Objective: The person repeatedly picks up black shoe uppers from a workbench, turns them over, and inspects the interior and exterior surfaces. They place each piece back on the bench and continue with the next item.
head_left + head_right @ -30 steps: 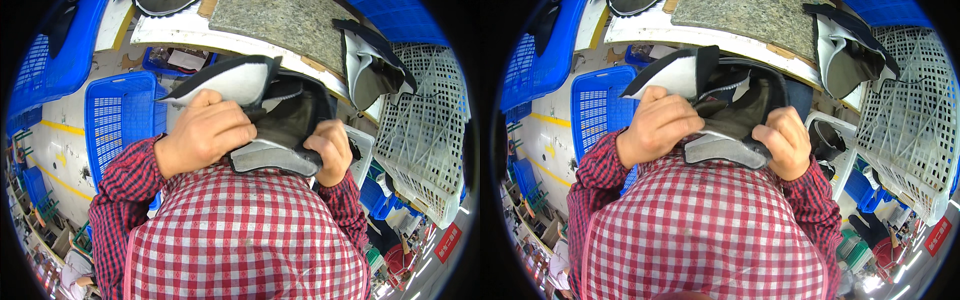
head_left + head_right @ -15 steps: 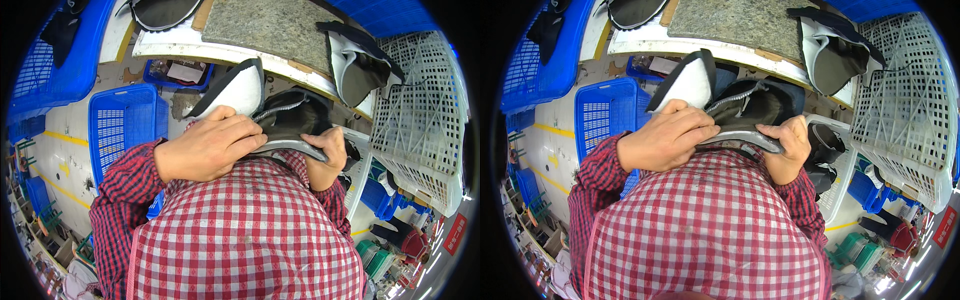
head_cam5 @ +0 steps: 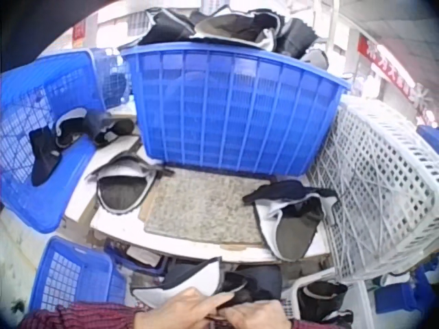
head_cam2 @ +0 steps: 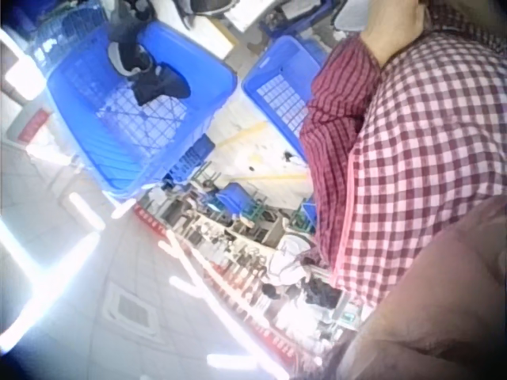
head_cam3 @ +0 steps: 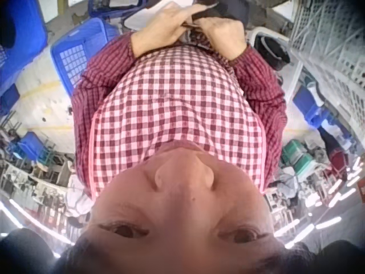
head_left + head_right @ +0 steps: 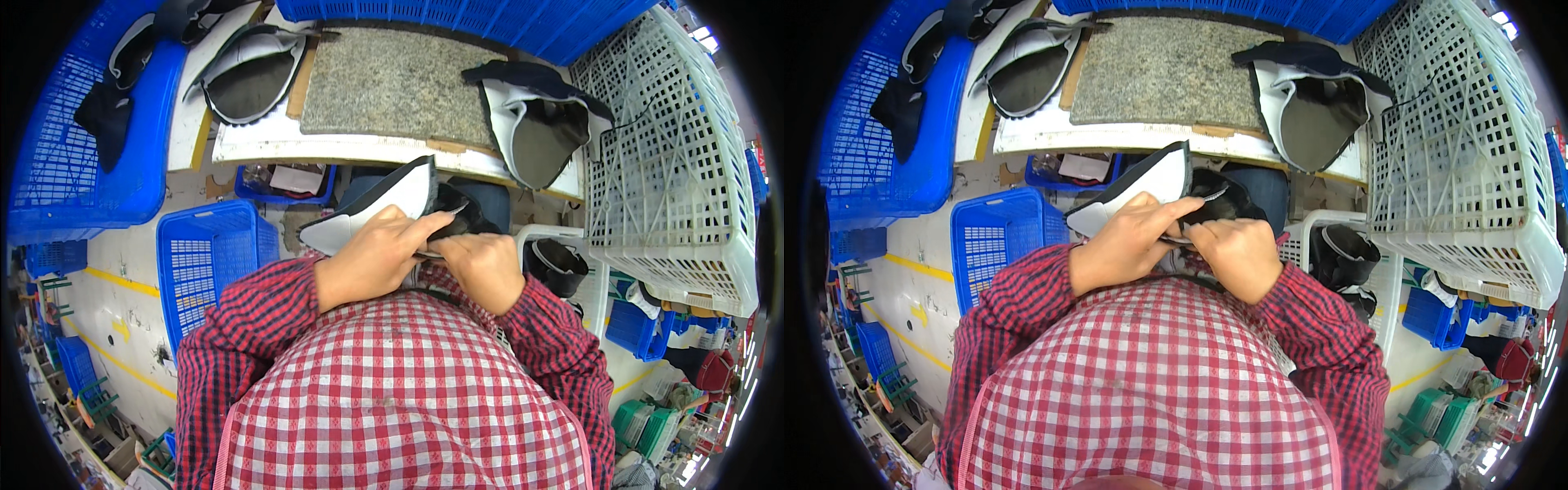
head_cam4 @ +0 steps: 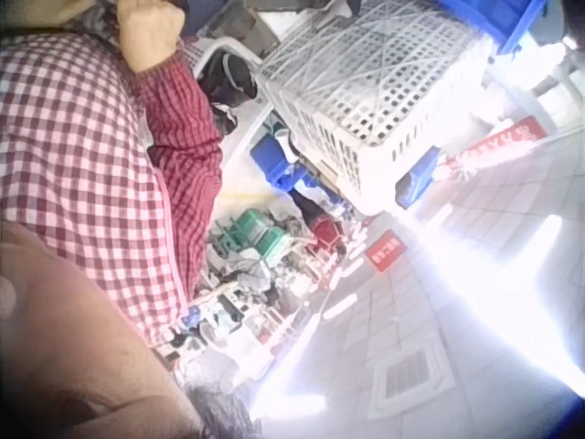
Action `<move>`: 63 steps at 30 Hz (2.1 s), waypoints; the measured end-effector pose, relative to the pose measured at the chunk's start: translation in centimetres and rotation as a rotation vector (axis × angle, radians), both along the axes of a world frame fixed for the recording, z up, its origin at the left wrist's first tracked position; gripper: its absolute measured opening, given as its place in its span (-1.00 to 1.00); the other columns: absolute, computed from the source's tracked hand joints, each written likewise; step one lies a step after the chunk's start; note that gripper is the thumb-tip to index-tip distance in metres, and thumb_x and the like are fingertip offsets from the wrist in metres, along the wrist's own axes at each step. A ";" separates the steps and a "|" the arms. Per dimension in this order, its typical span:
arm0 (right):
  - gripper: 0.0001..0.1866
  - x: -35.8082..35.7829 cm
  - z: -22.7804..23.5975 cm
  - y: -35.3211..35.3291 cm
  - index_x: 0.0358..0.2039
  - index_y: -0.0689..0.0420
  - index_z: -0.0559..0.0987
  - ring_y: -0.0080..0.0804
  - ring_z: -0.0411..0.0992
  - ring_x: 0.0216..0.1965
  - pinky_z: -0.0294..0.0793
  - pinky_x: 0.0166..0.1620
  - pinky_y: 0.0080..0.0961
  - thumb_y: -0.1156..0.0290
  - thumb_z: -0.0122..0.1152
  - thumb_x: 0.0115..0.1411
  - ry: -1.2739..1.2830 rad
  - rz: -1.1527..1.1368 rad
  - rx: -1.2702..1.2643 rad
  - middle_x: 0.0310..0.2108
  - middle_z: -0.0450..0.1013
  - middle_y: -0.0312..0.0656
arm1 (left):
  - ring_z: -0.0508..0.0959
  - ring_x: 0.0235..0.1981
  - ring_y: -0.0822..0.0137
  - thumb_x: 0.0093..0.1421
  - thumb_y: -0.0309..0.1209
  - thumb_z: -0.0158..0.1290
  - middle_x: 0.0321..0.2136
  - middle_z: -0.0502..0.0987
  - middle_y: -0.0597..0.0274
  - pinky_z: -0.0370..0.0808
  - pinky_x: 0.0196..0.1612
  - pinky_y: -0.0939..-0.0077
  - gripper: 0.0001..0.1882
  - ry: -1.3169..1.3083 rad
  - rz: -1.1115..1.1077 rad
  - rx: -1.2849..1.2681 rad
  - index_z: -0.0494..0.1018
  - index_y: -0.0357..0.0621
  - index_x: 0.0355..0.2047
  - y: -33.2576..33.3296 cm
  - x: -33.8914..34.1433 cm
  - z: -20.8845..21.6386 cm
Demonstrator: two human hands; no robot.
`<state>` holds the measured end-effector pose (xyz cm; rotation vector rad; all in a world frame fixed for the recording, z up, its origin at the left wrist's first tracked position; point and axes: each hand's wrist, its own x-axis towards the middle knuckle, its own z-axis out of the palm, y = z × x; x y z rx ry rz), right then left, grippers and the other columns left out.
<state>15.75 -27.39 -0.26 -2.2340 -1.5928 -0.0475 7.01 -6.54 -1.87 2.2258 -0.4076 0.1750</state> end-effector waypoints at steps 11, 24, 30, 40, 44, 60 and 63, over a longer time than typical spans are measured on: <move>-0.96 1.2 -1.0 3.5 -0.45 0.07 0.63 -0.30 0.61 -0.52 0.55 -0.49 -0.37 0.45 0.24 0.05 -0.193 -0.107 -0.028 -0.55 0.57 -0.19 | 0.63 -0.22 -0.06 0.07 -0.46 0.30 -0.31 0.60 0.00 0.55 -0.19 0.12 -0.74 0.073 -0.106 0.373 0.59 -0.21 -0.22 4.1 6.1 3.6; -0.88 1.1 -1.8 2.1 -0.40 0.01 0.67 -0.34 0.60 -0.44 0.57 -0.41 -0.39 0.44 0.25 0.01 -0.181 0.054 -0.019 -0.43 0.58 -0.30 | 0.49 -0.08 0.34 0.22 -0.33 0.37 -0.04 0.46 0.23 0.49 0.05 0.44 -0.51 0.429 0.294 -0.521 0.52 -0.13 0.12 2.7 2.9 -5.6; -0.94 -0.5 -2.6 3.2 -0.56 0.04 0.65 -0.33 0.57 -0.55 0.53 -0.50 -0.33 0.42 0.24 0.00 -0.179 0.129 -0.052 -0.59 0.54 -0.25 | 0.64 -0.35 0.05 0.14 -0.31 0.32 -0.37 0.65 0.13 0.57 -0.22 0.17 -0.81 0.254 -0.055 -0.062 0.61 -0.17 -0.40 0.3 7.7 -7.6; -0.89 -0.5 -3.2 4.1 -0.44 0.08 0.69 -0.27 0.61 -0.42 0.60 -0.39 -0.33 0.42 0.23 0.03 -0.156 0.189 0.037 -0.48 0.58 -0.19 | 0.59 -0.34 0.56 0.34 0.01 0.20 -0.38 0.60 0.32 0.54 -0.28 0.59 -0.54 0.630 0.401 -0.565 0.55 -0.18 -0.08 7.0 8.6 -1.1; -0.87 1.9 -2.6 4.7 -0.39 0.03 0.70 -0.20 0.65 -0.35 0.62 -0.35 -0.23 0.36 0.25 0.04 0.000 0.206 -0.379 -0.47 0.61 -0.14 | 0.60 0.15 0.20 0.27 -0.28 0.30 0.06 0.60 0.01 0.50 0.19 0.33 -0.41 0.349 -0.146 -0.494 0.44 -0.26 0.23 4.3 1.4 -2.0; -0.59 11.7 -4.6 6.1 -0.04 0.12 0.72 0.02 0.62 -0.22 0.55 -0.06 -0.19 0.17 0.47 0.16 0.633 0.220 -0.640 -0.29 0.65 0.03 | 0.53 0.22 0.26 0.20 -0.52 0.18 0.05 0.65 0.27 0.19 0.47 0.16 -0.82 0.397 -0.306 0.084 0.68 -0.12 -0.19 3.3 -1.2 -8.2; -0.61 10.6 -3.4 5.7 -0.06 0.06 0.74 0.00 0.61 -0.23 0.54 -0.10 -0.19 0.20 0.49 0.10 0.545 0.233 -0.591 -0.31 0.65 -0.03 | 0.62 -0.20 0.18 0.25 -0.49 0.22 -0.27 0.61 0.08 0.56 -0.10 0.31 -0.88 0.245 0.355 -0.296 0.62 -0.24 -0.22 4.9 1.4 -8.8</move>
